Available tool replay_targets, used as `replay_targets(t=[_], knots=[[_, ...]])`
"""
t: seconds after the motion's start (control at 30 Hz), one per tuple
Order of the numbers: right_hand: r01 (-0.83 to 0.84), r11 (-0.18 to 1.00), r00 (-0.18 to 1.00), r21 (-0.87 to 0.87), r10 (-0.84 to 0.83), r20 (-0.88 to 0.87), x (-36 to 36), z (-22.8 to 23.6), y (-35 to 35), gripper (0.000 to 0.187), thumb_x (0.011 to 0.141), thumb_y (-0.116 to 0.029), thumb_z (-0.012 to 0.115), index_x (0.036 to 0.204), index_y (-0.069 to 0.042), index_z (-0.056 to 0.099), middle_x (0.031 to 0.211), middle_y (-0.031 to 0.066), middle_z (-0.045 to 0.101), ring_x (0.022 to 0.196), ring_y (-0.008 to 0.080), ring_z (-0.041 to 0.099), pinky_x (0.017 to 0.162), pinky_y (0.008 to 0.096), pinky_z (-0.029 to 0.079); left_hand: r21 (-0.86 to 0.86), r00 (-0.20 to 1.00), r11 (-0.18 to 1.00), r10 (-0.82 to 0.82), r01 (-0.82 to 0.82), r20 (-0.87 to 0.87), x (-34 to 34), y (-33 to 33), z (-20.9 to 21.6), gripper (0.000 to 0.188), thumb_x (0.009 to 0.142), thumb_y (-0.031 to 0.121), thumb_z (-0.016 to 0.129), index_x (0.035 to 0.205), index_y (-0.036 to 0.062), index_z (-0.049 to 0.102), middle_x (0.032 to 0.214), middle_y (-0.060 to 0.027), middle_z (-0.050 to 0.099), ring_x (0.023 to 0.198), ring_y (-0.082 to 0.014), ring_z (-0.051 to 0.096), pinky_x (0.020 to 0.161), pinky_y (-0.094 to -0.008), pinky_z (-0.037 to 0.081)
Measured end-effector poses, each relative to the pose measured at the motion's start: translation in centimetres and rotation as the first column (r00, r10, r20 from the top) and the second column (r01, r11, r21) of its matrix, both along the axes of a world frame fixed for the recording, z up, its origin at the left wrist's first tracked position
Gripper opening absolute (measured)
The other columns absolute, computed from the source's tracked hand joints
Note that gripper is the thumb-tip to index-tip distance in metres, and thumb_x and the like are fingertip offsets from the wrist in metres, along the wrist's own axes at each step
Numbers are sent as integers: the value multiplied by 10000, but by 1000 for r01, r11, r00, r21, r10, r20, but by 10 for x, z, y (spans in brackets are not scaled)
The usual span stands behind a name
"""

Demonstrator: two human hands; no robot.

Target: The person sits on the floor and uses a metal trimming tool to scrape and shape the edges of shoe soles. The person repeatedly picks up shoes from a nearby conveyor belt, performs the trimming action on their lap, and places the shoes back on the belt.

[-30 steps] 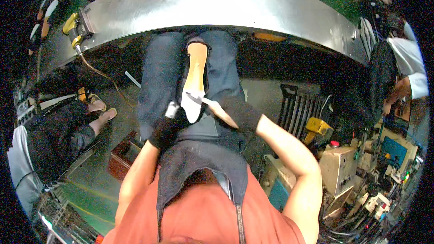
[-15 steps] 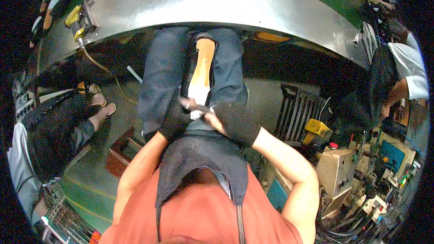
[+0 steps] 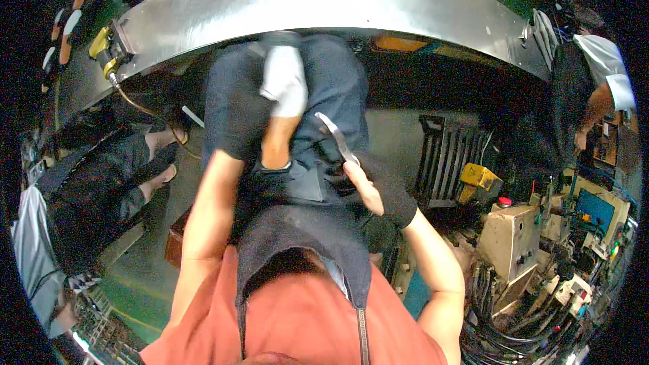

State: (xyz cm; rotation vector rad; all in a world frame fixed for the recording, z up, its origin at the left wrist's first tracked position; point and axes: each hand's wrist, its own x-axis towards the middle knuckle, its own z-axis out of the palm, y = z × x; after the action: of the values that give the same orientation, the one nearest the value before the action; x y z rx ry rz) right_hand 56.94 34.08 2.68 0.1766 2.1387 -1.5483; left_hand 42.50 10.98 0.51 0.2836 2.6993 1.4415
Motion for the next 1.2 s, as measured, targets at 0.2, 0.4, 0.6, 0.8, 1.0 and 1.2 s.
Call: replay_targets(t=[0.2, 0.4, 0.6, 0.8, 1.0, 1.2], knots=[[-21, 993, 996, -117, 31, 82, -9, -35, 15, 318, 980, -317, 456, 972, -22, 576, 804, -4, 531, 748, 105, 461, 690, 281, 431, 625, 825, 766, -248, -154, 508, 56, -15, -97, 611, 904, 136, 574, 1424, -8, 287, 1426, -150, 386, 1322, -241, 352, 1095, -356, 271], [-575, 622, 719, 533, 694, -35, -80, 5, -12, 416, 894, -340, 467, 756, 14, 636, 744, 250, 621, 684, 390, 633, 605, 459, 482, 176, 989, 978, -128, 113, 74, 93, 10, -85, 750, 869, 278, 623, 1394, -98, 241, 1426, -272, 322, 1353, -352, 293, 1111, -398, 227], [-329, 597, 631, 732, 715, -300, -80, -81, 7, 422, 901, -437, 515, 813, -32, 595, 705, 157, 598, 652, 328, 608, 567, 413, 477, 652, 866, 749, -241, -121, 438, 61, 8, -89, 646, 916, 361, 535, 1340, -86, 338, 1331, -233, 453, 1233, -314, 446, 1047, -384, 321], [-637, 771, 703, 9, 576, 418, -118, 10, 13, 500, 911, -496, 476, 1011, -35, 640, 732, 102, 668, 613, 171, 663, 564, 340, 526, 276, 1000, 961, -26, 21, 15, 44, 26, -97, 641, 877, 240, 547, 1376, -63, 282, 1375, -234, 384, 1289, -333, 367, 1080, -376, 269], [-424, 451, 544, 785, 820, -178, -85, 27, -30, 205, 782, -281, 628, 838, -89, 671, 704, 126, 610, 609, 288, 614, 574, 366, 481, 158, 1000, 987, -29, 27, 8, 21, 31, -117, 608, 869, 134, 522, 1391, -52, 270, 1389, -224, 384, 1263, -324, 408, 1069, -360, 292], [-582, 778, 646, 236, 619, -447, -79, -48, -17, 294, 830, -360, 600, 748, -77, 594, 675, 101, 576, 625, 254, 597, 568, 362, 477, 317, 940, 939, -219, 130, 262, 14, -5, -117, 597, 862, 27, 496, 1405, -42, 258, 1403, -213, 384, 1237, -315, 448, 1059, -345, 316]])
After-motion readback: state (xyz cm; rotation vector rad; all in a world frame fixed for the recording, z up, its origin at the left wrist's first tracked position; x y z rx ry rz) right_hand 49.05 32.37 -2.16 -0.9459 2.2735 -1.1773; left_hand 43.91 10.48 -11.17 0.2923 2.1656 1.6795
